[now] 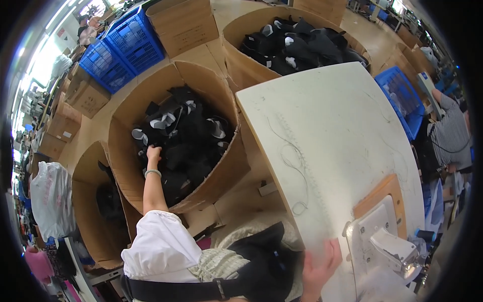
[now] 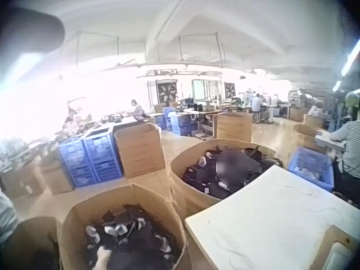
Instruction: The recorder is using an industrial sewing machine to stitch together black fabric or leather components to form parts of a shoe upper.
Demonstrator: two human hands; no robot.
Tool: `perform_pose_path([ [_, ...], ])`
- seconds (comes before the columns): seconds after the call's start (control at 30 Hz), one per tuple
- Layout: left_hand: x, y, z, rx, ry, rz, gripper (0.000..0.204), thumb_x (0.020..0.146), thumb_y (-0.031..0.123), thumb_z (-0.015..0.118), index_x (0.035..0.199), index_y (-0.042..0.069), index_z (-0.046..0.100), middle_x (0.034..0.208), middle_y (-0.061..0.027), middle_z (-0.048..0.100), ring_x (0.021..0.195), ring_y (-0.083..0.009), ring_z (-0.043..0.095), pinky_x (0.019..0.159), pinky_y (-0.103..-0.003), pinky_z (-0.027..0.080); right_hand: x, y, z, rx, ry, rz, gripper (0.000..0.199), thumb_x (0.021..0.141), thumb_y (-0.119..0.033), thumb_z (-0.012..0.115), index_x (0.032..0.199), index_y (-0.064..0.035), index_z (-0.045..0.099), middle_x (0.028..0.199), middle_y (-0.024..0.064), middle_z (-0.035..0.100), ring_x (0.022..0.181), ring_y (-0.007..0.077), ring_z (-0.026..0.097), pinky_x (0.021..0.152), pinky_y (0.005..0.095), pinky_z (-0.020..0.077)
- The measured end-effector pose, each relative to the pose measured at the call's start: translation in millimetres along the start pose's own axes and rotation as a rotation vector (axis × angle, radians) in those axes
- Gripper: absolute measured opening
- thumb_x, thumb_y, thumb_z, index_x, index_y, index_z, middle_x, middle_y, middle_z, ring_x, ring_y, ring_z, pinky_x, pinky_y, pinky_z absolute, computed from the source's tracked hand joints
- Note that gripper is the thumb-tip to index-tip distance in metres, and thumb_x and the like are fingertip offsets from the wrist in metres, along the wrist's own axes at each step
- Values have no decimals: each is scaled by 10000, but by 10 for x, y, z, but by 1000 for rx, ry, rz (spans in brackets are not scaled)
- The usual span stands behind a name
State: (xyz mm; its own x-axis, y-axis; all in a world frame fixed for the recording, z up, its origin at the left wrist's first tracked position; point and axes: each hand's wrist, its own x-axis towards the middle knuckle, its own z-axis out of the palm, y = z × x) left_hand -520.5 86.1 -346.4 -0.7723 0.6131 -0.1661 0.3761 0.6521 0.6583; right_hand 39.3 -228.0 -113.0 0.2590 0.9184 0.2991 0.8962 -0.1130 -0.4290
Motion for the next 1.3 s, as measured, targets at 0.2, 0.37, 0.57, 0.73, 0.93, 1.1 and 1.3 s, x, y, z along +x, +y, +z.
perform_pose_path([
  [0.2, 921, 715, 320, 33, 172, 494, 659, 641, 135, 669, 1237, 8, 420, 1219, -198, 482, 1110, -299, 485, 938, -338, 384, 275, -163, 204, -136, -101, 70, 549, 713, -155, 680, 1191, -12, 449, 1272, 167, 391, 1190, 345, 362, 987, 413, 315],
  [0.37, 1802, 533, 105, -27, -32, 632, 438, 710, 231, 624, 1089, 16, 578, 917, -103, 643, 859, -203, 594, 769, -325, 451, 371, 31, 128, -125, -29, -8, 552, 695, -163, 683, 1176, -14, 458, 1249, 173, 403, 1168, 363, 396, 966, 438, 359],
  [0.57, 1245, 163, 640, 343, 293, 631, 124, 730, 44, 519, 784, 6, 624, 763, -191, 619, 773, -355, 609, 671, -431, 481, 435, -111, 249, -114, -162, -59, 559, 692, -156, 678, 1180, -2, 452, 1244, 184, 404, 1180, 378, 378, 973, 447, 345],
  [0.73, 739, 1244, 369, 288, 487, 814, 154, 806, 110, 467, 827, 84, 617, 828, -123, 620, 773, -307, 604, 649, -392, 490, 350, -304, 188, -168, -113, -170, 444, 794, -155, 622, 1166, 27, 461, 1200, 231, 430, 1108, 393, 430, 943, 432, 369],
  [0.93, -702, 2283, -1245, -121, 546, 1072, 94, 797, 76, 562, 870, 70, 621, 836, -79, 622, 760, -273, 601, 650, -315, 475, 308, -311, 161, -147, -150, -131, 543, 785, -164, 629, 1241, 7, 388, 1273, 213, 365, 1188, 389, 348, 990, 434, 315],
  [1.1, -2145, 3063, -1610, -537, 352, 1314, 154, 772, -9, 585, 906, 48, 637, 917, -67, 642, 818, -189, 617, 730, -247, 466, 191, 96, 178, 8, -85, -109, 561, 748, -136, 637, 1233, 5, 392, 1294, 189, 354, 1205, 365, 339, 1009, 410, 291],
  [1.3, -2897, 3460, -584, -1184, -701, 1185, 172, 764, -84, 556, 920, -29, 603, 1081, -135, 589, 1004, -181, 546, 871, -284, 429, 353, 81, -156, 292, -3, -32, 609, 772, -124, 615, 1281, 12, 310, 1316, 207, 319, 1213, 380, 316, 998, 404, 302],
])
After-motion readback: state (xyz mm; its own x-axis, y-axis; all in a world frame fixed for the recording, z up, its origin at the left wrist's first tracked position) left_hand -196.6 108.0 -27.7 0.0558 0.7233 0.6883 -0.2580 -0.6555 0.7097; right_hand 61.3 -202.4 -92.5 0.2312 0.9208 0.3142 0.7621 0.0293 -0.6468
